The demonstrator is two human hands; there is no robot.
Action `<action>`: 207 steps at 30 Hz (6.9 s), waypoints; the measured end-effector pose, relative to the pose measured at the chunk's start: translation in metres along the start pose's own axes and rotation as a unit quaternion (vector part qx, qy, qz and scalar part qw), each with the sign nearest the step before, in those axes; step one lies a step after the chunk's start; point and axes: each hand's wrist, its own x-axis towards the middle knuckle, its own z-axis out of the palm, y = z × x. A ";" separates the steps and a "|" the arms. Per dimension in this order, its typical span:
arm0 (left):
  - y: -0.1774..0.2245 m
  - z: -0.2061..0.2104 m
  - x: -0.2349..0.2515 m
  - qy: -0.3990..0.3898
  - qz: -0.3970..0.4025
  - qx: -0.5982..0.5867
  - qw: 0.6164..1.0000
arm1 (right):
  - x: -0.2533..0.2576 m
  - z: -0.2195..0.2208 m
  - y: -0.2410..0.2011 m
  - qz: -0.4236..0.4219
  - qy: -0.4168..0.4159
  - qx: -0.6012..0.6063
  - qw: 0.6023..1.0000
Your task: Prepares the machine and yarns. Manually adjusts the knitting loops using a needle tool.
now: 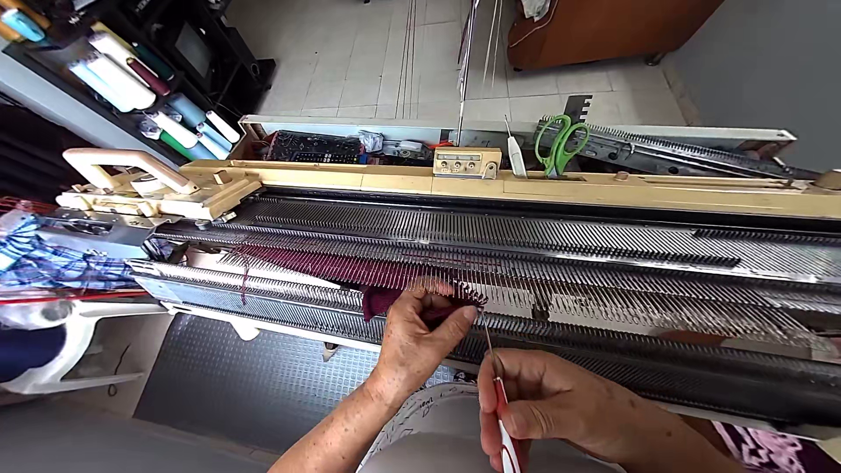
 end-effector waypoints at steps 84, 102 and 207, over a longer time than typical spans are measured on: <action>-0.002 -0.022 -0.001 0.034 0.060 0.050 0.996 | 0.021 0.008 -0.002 0.022 -0.030 -0.020 0.999; -0.022 -0.050 0.009 -0.042 0.068 0.031 0.996 | 0.035 -0.004 0.002 0.028 -0.019 -0.017 0.999; -0.015 -0.073 0.011 -0.009 0.062 0.017 0.998 | 0.066 0.009 0.011 0.021 -0.008 -0.027 0.999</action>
